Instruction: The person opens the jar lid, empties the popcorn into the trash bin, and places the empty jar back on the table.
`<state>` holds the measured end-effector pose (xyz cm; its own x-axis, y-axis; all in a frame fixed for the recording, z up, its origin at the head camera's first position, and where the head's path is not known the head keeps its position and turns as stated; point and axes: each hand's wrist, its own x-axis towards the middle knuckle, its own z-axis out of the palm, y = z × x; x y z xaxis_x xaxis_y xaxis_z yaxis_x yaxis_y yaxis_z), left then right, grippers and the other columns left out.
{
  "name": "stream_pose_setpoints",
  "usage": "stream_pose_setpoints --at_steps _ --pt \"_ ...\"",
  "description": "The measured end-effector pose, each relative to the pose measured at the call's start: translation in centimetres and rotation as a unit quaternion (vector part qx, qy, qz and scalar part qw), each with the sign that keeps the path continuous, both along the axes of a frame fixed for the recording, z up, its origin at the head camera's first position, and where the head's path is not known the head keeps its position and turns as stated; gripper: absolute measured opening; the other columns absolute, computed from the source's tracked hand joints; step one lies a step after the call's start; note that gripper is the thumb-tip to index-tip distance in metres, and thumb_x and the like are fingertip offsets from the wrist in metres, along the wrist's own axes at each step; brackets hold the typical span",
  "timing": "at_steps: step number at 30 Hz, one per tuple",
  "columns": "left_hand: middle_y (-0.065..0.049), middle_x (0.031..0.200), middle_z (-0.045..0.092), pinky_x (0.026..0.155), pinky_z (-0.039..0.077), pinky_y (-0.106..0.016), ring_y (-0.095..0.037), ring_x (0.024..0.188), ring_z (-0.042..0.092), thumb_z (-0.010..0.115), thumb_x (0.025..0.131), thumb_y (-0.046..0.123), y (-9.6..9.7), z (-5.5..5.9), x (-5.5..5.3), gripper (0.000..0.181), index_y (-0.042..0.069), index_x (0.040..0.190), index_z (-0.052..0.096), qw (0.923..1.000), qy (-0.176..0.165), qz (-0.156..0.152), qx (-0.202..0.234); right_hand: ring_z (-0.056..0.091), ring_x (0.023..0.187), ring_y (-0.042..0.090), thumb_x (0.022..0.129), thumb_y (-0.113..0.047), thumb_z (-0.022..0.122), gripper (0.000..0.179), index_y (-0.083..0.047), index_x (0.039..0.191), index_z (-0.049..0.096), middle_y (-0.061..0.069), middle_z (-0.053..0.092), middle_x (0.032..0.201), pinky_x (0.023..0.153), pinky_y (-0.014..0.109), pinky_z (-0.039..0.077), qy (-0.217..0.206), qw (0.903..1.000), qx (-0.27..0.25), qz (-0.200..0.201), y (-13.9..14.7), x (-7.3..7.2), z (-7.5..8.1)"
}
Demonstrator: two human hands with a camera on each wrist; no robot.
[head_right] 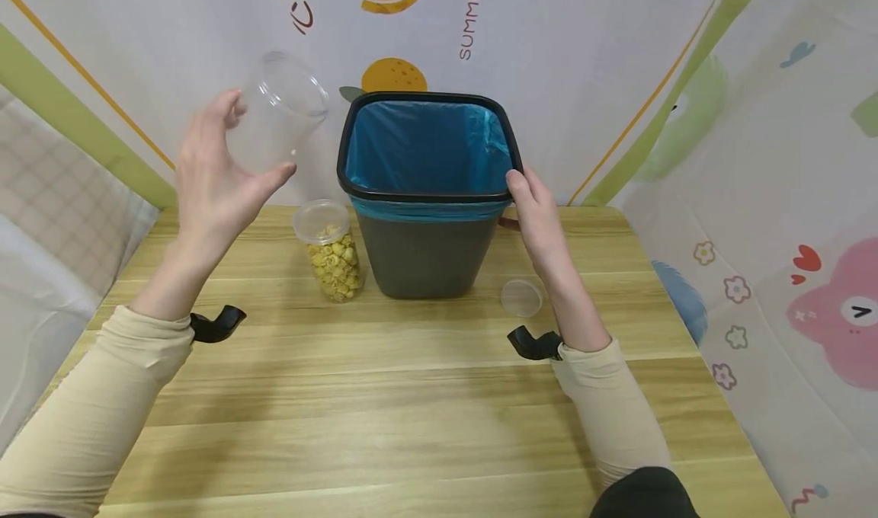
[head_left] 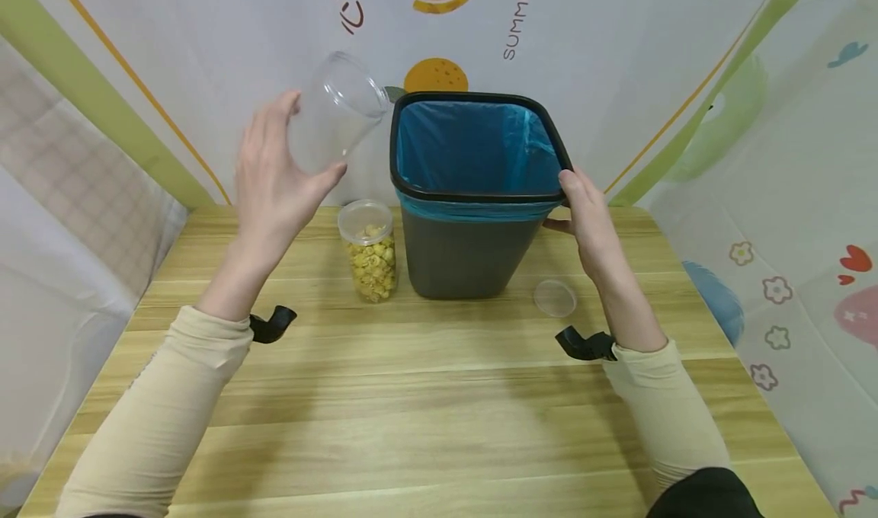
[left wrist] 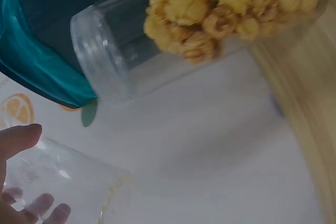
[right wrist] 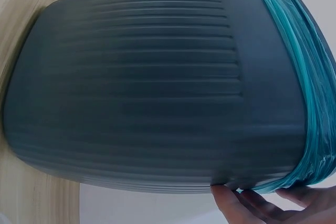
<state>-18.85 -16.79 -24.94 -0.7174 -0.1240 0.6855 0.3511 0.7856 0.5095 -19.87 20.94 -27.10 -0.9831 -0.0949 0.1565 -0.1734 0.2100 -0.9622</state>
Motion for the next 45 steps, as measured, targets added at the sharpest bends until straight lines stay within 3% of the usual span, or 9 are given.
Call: stream_pose_setpoints --at_steps 6,12,18,23,30,36,45 --pt "-0.008 0.149 0.054 0.116 0.041 -0.045 -0.025 0.138 0.052 0.086 0.08 0.022 -0.5 -1.8 -0.5 0.09 0.018 0.154 0.037 0.9944 -0.048 0.012 0.093 0.046 0.135 0.029 0.107 -0.05 0.039 0.057 -0.024 0.157 0.043 0.011 0.045 0.154 0.112 0.071 0.04 0.001 1.0 -0.002 0.004 0.0 0.1 0.1" --pt "-0.007 0.151 0.052 0.118 0.039 -0.048 -0.025 0.141 0.051 0.086 0.08 0.022 -0.9 -3.5 -0.9 0.091 0.018 0.153 0.033 0.9874 -0.086 0.015 0.132 0.046 0.134 0.028 0.107 -0.051 0.038 0.057 -0.022 0.156 0.044 0.01 0.044 0.154 0.112 0.071 0.04 -0.003 1.0 -0.002 -0.001 -0.1 0.2 0.1" --pt "-0.009 0.156 0.047 0.119 0.038 -0.053 -0.028 0.146 0.047 0.084 0.082 0.024 -1.5 -5.4 -1.3 0.094 0.018 0.155 0.026 0.9752 -0.144 0.01 0.168 0.046 0.135 0.028 0.106 -0.051 0.038 0.058 -0.022 0.156 0.044 0.01 0.043 0.154 0.113 0.07 0.04 -0.006 1.0 0.003 -0.002 -0.2 0.2 0.1" --pt "-0.013 0.157 0.046 0.12 0.037 -0.054 -0.031 0.146 0.044 0.083 0.082 0.024 -1.8 -7.3 -1.7 0.097 0.014 0.157 0.023 0.969 -0.175 0.009 0.174 0.045 0.136 0.03 0.107 -0.052 0.037 0.058 -0.023 0.157 0.042 0.01 0.042 0.155 0.113 0.07 0.04 -0.007 1.0 0.005 -0.003 -0.2 0.2 0.1" --pt "-0.018 0.156 0.047 0.118 0.039 -0.056 -0.035 0.143 0.045 0.085 0.082 0.025 -1.9 -9.4 -2.1 0.097 0.008 0.156 0.024 0.9645 -0.194 0.006 0.179 0.046 0.136 0.029 0.107 -0.051 0.037 0.058 -0.021 0.156 0.044 0.009 0.043 0.154 0.113 0.069 0.04 -0.007 1.0 0.001 -0.004 -0.2 0.2 0.0" --pt "-0.021 0.154 0.048 0.115 0.041 -0.058 -0.038 0.141 0.047 0.087 0.081 0.033 -2.1 -10.8 -2.3 0.097 0.005 0.151 0.027 0.9595 -0.215 0.001 0.182 0.047 0.135 0.029 0.107 -0.051 0.037 0.057 -0.023 0.156 0.044 0.009 0.043 0.154 0.112 0.069 0.041 -0.004 1.0 0.005 -0.007 -0.2 0.2 0.1" --pt "-0.023 0.151 0.049 0.116 0.04 -0.058 -0.039 0.138 0.048 0.089 0.079 0.024 -2.2 -12.3 -2.4 0.1 0.004 0.152 0.023 0.9441 -0.26 -0.01 0.203 0.046 0.136 0.028 0.106 -0.051 0.037 0.058 -0.022 0.156 0.044 0.01 0.042 0.155 0.113 0.068 0.041 -0.01 0.9999 0.006 -0.011 -0.2 0.2 0.0"
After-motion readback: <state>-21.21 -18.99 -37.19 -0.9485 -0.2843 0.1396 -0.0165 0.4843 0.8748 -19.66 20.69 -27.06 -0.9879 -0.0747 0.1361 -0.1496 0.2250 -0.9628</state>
